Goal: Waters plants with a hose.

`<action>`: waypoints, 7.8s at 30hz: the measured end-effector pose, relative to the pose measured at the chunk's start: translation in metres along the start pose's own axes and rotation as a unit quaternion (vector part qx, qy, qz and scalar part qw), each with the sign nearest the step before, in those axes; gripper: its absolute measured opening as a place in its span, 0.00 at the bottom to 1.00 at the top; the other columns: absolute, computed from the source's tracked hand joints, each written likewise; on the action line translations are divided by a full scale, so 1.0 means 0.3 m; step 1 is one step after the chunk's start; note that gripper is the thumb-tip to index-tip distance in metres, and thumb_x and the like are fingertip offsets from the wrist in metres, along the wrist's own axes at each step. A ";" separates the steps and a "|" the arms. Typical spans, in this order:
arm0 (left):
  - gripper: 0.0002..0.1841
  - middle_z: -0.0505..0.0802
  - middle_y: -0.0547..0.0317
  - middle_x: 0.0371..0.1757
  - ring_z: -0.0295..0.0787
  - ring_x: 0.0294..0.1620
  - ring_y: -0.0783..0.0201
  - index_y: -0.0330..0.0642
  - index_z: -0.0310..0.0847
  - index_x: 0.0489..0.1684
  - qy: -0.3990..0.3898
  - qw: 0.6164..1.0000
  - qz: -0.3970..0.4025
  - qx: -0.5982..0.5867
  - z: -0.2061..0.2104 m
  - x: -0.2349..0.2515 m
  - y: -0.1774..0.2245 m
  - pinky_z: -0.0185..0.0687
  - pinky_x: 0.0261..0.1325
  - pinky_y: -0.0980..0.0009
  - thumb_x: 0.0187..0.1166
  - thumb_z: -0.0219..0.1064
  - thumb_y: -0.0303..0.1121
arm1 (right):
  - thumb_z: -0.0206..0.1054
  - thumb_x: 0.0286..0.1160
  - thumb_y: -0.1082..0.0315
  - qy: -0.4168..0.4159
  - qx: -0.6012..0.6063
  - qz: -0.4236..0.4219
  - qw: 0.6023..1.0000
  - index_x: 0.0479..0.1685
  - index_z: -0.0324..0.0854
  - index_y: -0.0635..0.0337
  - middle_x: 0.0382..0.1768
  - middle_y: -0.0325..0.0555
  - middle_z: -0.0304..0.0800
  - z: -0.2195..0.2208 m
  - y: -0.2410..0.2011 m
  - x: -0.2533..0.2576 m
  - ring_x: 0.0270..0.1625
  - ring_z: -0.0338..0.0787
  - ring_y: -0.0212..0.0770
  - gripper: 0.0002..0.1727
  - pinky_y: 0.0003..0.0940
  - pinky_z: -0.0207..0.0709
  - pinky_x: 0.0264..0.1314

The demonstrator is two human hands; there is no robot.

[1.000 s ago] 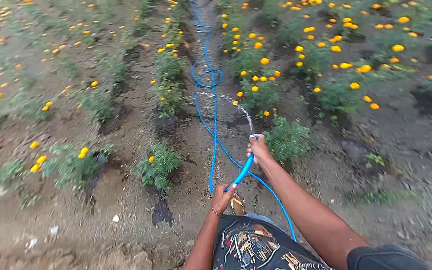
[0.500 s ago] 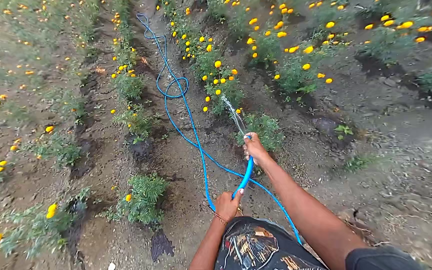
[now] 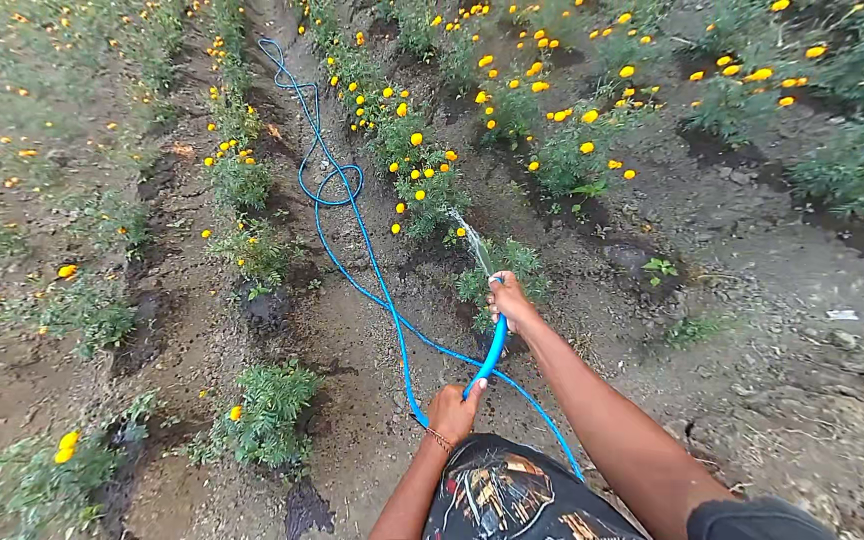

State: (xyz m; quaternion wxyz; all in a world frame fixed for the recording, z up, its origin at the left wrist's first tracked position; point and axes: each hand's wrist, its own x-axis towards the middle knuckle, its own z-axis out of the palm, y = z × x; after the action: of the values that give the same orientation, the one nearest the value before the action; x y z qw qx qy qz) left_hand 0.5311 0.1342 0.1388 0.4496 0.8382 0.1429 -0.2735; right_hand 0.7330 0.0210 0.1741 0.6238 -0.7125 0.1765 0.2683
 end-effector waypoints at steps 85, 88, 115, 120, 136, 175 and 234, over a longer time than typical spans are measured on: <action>0.44 0.88 0.43 0.37 0.88 0.44 0.45 0.35 0.84 0.32 -0.153 0.976 -0.061 0.141 0.074 0.051 0.095 0.79 0.50 0.40 0.84 0.41 0.72 | 0.46 0.97 0.64 0.076 0.224 0.173 0.956 0.58 0.63 0.55 0.21 0.34 0.60 -0.282 0.366 0.043 0.10 0.59 0.24 0.06 0.17 0.58 0.10; 0.44 0.89 0.43 0.37 0.88 0.45 0.45 0.35 0.84 0.32 -0.148 0.977 -0.064 0.136 0.070 0.047 0.097 0.79 0.50 0.40 0.84 0.42 0.73 | 0.46 0.97 0.64 0.070 0.229 0.172 0.956 0.56 0.63 0.55 0.19 0.34 0.59 -0.278 0.365 0.046 0.10 0.59 0.24 0.06 0.17 0.58 0.10; 0.44 0.88 0.43 0.37 0.87 0.45 0.45 0.34 0.84 0.32 -0.149 0.978 -0.066 0.131 0.045 0.078 0.110 0.78 0.51 0.41 0.85 0.41 0.72 | 0.46 0.97 0.65 0.101 0.220 0.175 0.954 0.52 0.64 0.56 0.19 0.34 0.59 -0.263 0.364 0.086 0.10 0.60 0.26 0.06 0.19 0.60 0.11; 0.43 0.88 0.43 0.37 0.87 0.44 0.45 0.35 0.84 0.32 -0.139 0.981 -0.049 0.127 0.044 0.105 0.126 0.78 0.50 0.40 0.84 0.42 0.71 | 0.46 0.97 0.63 0.167 0.208 0.076 0.961 0.66 0.60 0.57 0.24 0.37 0.62 -0.293 0.278 0.041 0.12 0.62 0.30 0.10 0.25 0.62 0.13; 0.41 0.83 0.50 0.28 0.83 0.35 0.49 0.38 0.80 0.26 -0.117 0.986 0.053 0.107 0.066 0.162 0.218 0.76 0.44 0.44 0.86 0.41 0.69 | 0.47 0.97 0.62 0.212 0.152 -0.089 0.961 0.75 0.60 0.57 0.21 0.39 0.64 -0.391 0.035 -0.064 0.11 0.65 0.33 0.16 0.29 0.67 0.12; 0.42 0.84 0.47 0.30 0.84 0.37 0.48 0.36 0.81 0.26 -0.159 0.973 0.058 0.155 0.125 0.198 0.243 0.77 0.47 0.43 0.86 0.42 0.70 | 0.47 0.97 0.64 0.258 0.208 -0.040 0.943 0.69 0.60 0.58 0.22 0.38 0.63 -0.498 0.164 -0.053 0.11 0.64 0.32 0.12 0.27 0.65 0.12; 0.42 0.85 0.47 0.30 0.85 0.38 0.48 0.36 0.81 0.26 -0.210 0.952 0.086 0.205 0.192 0.195 0.277 0.78 0.47 0.43 0.86 0.41 0.69 | 0.47 0.97 0.64 0.301 0.258 -0.046 0.917 0.69 0.59 0.58 0.22 0.38 0.63 -0.604 0.279 -0.135 0.11 0.64 0.31 0.12 0.28 0.66 0.12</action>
State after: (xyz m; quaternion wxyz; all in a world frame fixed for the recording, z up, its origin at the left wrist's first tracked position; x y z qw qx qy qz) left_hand 0.5999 0.0398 0.1349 0.3102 0.8449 -0.0870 -0.4270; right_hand 0.6811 -0.1740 0.1460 0.7153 -0.5809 0.3861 -0.0423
